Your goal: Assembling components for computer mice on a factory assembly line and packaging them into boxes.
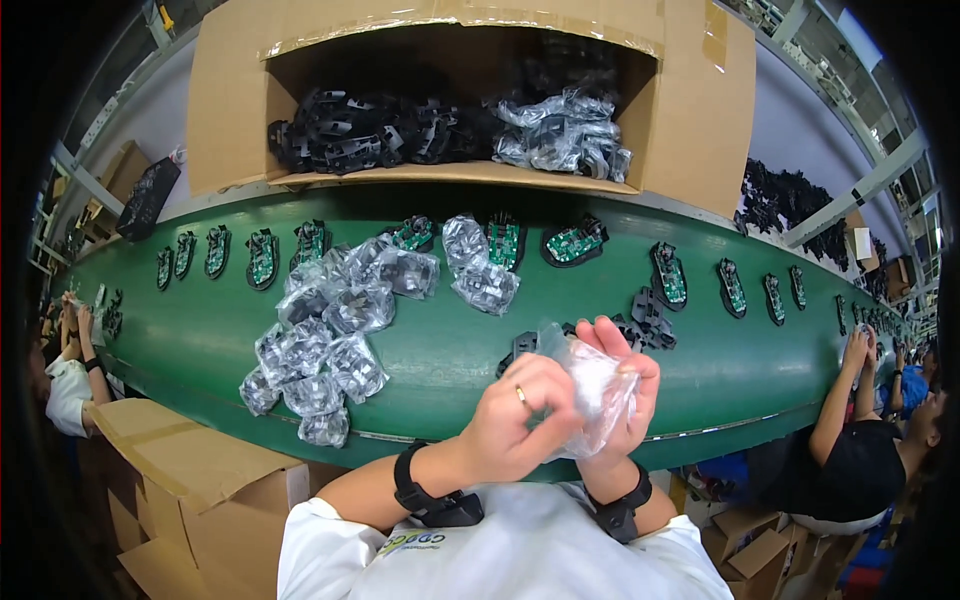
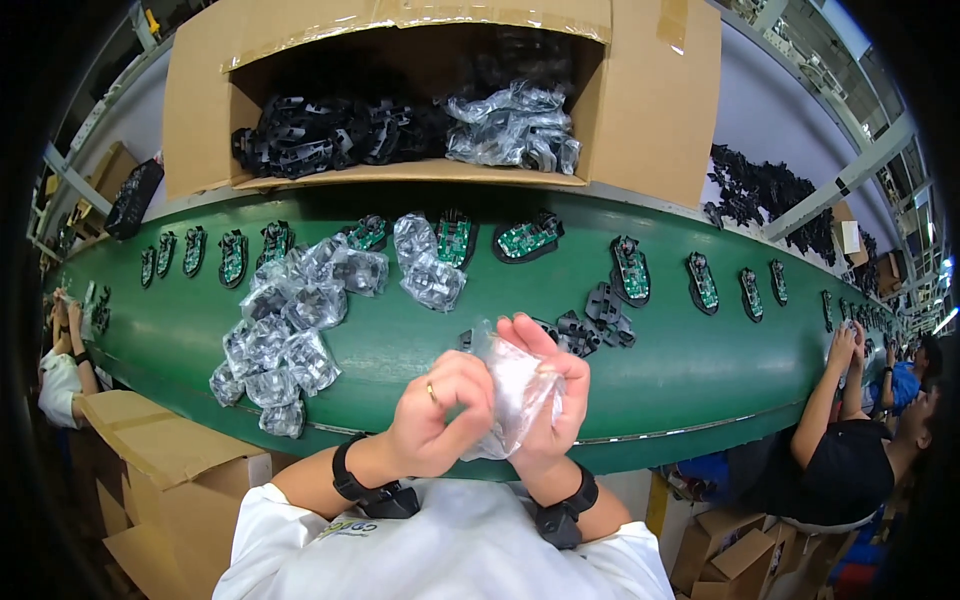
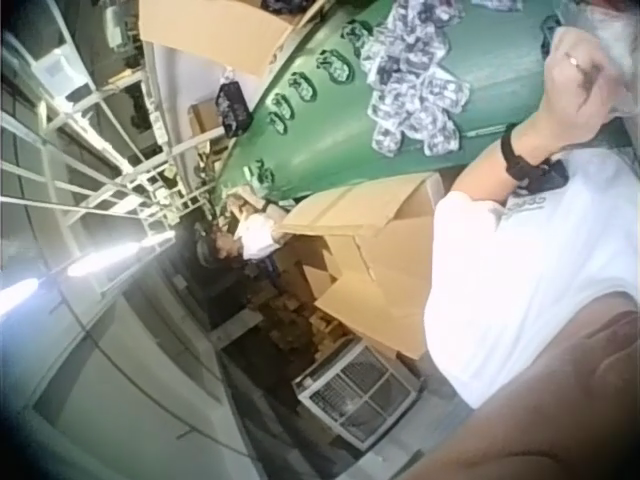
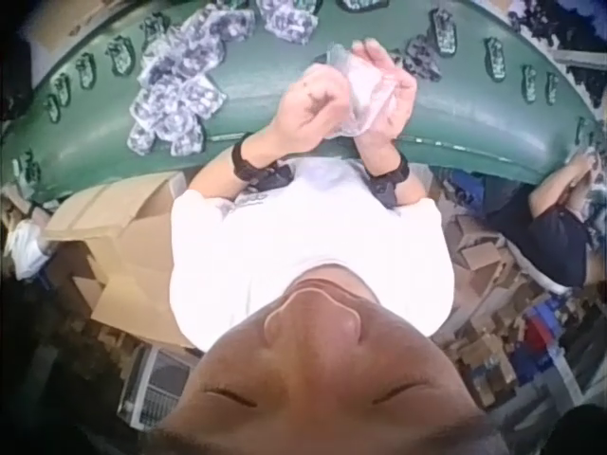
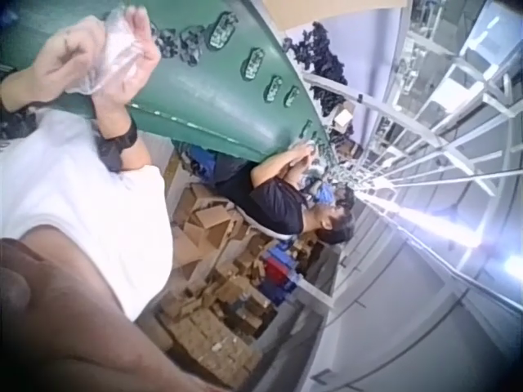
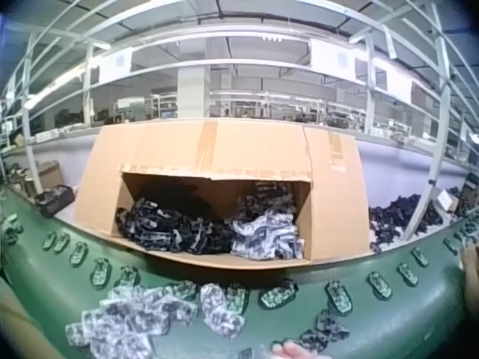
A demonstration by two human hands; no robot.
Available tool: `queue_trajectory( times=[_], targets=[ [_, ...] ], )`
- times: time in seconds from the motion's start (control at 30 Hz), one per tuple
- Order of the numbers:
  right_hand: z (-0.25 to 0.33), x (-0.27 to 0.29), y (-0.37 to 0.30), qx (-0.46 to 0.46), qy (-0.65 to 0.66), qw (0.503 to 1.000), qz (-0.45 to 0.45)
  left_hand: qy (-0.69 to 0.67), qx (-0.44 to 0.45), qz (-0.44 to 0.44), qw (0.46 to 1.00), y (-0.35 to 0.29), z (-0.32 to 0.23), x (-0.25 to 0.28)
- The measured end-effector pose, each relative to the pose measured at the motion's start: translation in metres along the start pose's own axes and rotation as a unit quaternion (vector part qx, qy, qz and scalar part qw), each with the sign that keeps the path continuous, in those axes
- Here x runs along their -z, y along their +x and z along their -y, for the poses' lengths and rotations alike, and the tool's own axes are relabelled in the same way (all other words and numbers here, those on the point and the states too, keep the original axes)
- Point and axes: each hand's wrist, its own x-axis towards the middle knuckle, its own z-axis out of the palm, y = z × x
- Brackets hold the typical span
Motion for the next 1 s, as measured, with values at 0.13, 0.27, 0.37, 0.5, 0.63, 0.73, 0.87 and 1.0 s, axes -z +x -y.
queue_trajectory(
  times=[0.13,0.27,0.37,0.5,0.63,0.73,0.87,1.0],
  targets=[
    [0.002,0.002,-0.016,0.008,0.022,1.000,0.009,-0.107,0.162,-0.114,0.974,-0.009,0.008,-0.028],
    [0.011,0.004,-0.016,-0.038,0.044,0.996,0.068,-0.120,0.144,-0.130,0.974,0.002,-0.001,-0.022],
    [0.014,0.009,-0.011,0.011,-0.281,0.943,0.180,-0.063,0.201,-0.124,0.970,-0.002,0.009,-0.018],
    [0.026,0.007,-0.007,0.195,-0.448,0.847,0.210,-0.121,0.304,-0.170,0.930,0.006,0.021,-0.013],
    [0.029,-0.003,0.008,0.124,-0.492,0.820,0.263,-0.322,0.389,-0.124,0.854,0.009,0.020,-0.013],
    [0.036,0.026,0.016,0.126,-0.453,0.857,0.212,-0.392,0.347,-0.039,0.851,0.008,0.001,0.006],
    [0.067,0.105,0.027,-0.075,-0.505,0.855,0.090,0.162,0.157,0.089,0.970,0.005,0.014,0.042],
    [0.078,0.111,0.071,-0.115,-0.696,0.704,0.078,0.351,0.281,0.203,0.870,0.014,0.023,0.026]
  ],
)
